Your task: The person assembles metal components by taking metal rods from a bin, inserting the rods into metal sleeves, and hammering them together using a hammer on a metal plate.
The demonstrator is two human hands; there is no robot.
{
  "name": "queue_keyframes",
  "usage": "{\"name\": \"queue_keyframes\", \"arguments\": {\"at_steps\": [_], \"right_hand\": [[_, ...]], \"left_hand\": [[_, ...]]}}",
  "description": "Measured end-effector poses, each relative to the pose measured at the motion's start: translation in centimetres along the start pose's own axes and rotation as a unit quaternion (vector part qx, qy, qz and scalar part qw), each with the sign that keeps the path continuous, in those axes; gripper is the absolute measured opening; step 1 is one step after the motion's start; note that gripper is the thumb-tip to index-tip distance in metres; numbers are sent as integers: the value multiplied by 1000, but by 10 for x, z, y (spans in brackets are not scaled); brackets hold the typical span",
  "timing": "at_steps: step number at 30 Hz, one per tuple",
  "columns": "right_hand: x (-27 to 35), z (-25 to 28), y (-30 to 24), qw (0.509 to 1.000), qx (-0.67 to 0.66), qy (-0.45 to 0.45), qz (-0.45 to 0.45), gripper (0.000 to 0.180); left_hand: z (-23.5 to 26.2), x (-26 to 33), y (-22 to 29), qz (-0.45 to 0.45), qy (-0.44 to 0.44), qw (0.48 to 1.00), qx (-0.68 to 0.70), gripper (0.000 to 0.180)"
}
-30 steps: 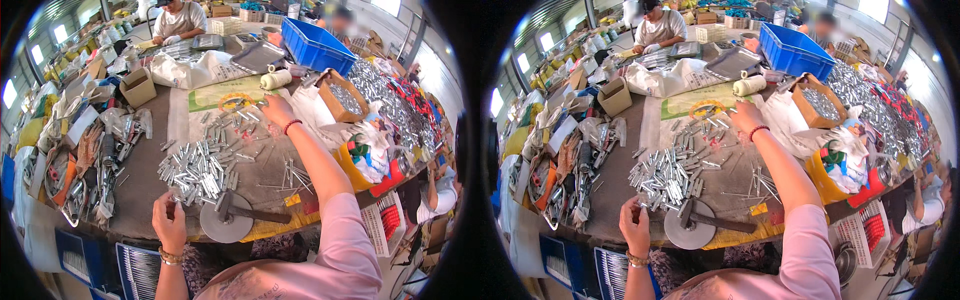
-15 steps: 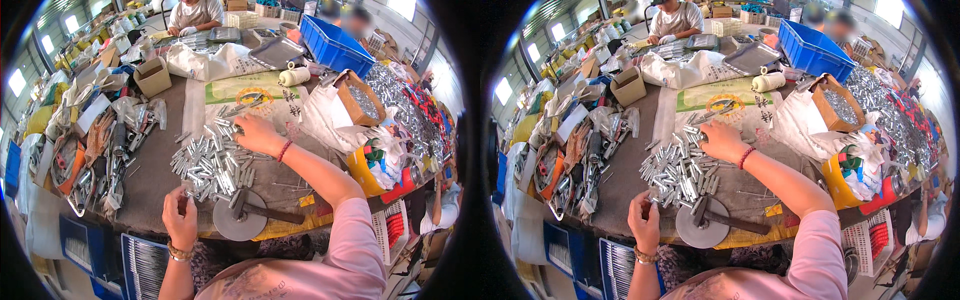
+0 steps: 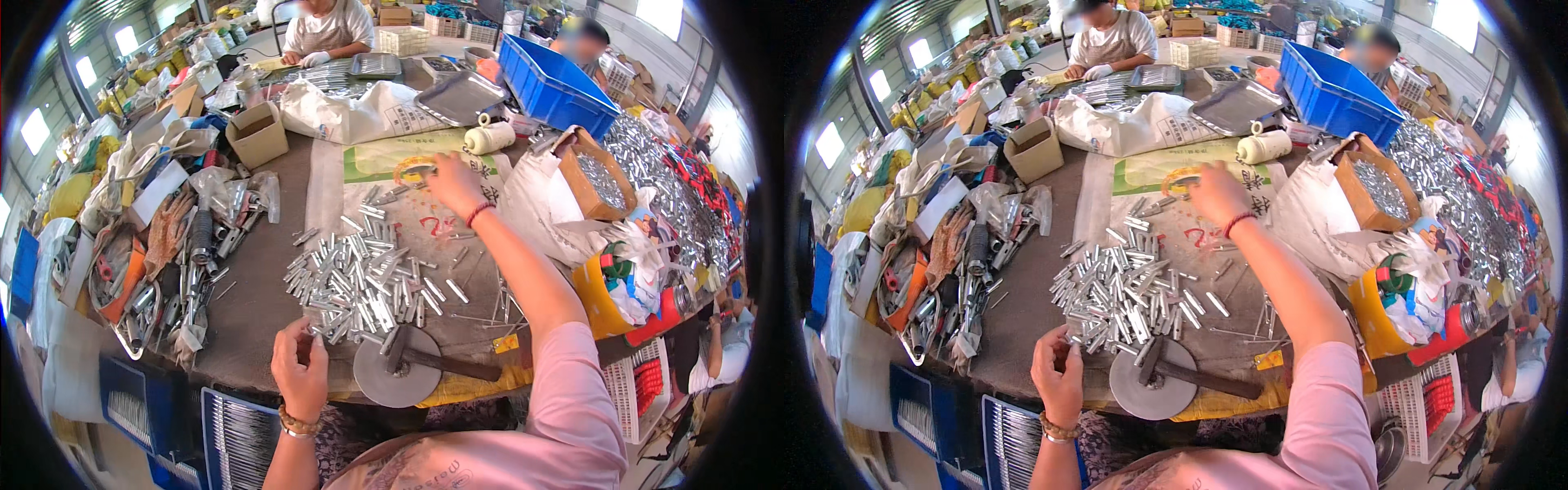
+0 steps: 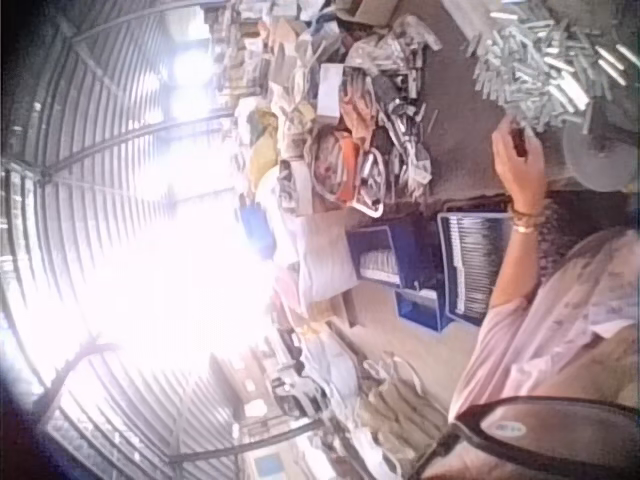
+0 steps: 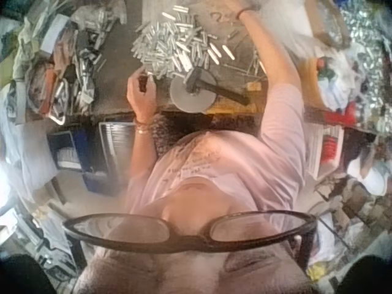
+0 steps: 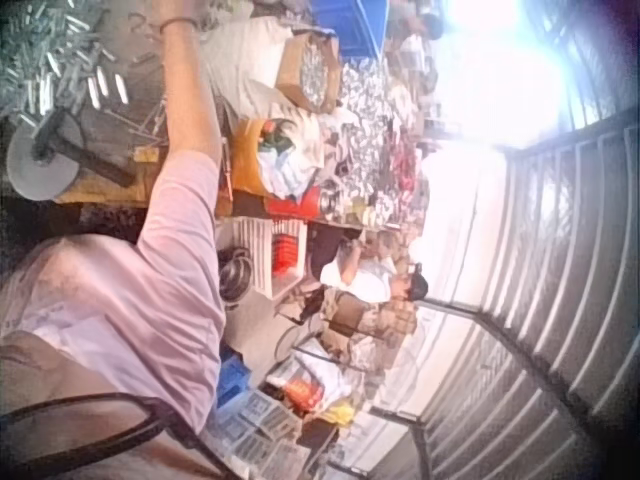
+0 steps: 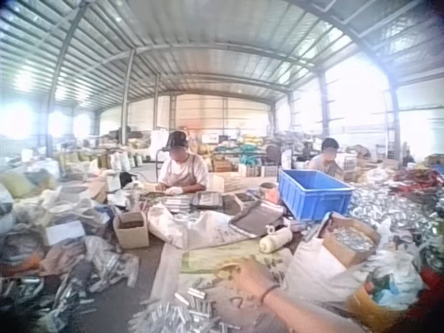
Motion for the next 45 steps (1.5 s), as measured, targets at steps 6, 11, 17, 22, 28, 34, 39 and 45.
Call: {"name": "queue_keyframes", "arguments": {"at_steps": [6,11,17,22,28,34,39,45], "right_hand": [[-32,-34,-30,1000,4,-19,-7,62],[3,-47,-120,988,15,14,151,55],[50,-39,-162,967,-30,-100,233,43],[84,-23,-167,946,-78,-56,308,32],[47,4,-127,950,-208,-110,207,28],[-37,-39,-18,992,-76,-20,102,26],[-27,-50,-10,995,-13,-41,92,27],[52,16,-13,981,-54,-92,163,22]], "left_hand": [[1,0,0,-4,3,1000,-3,34],[2,0,-1,0,4,1000,-4,34],[3,-1,1,8,5,1000,5,35],[0,-2,1,9,-2,1000,2,35],[5,0,-3,12,2,1000,-3,34],[6,2,-1,30,4,999,17,34],[2,0,-3,-8,-10,1000,-10,34],[8,0,-8,18,15,999,25,33]]}}
Point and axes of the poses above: each hand's wrist, its own x-axis away from the middle knuckle, its own z-axis out of the back of the hand, y = z × x, the point moved 6 cm from there along -x, towards the middle knuckle, and after that the axes turned 9 degrees about x, right-handed, at the moved point
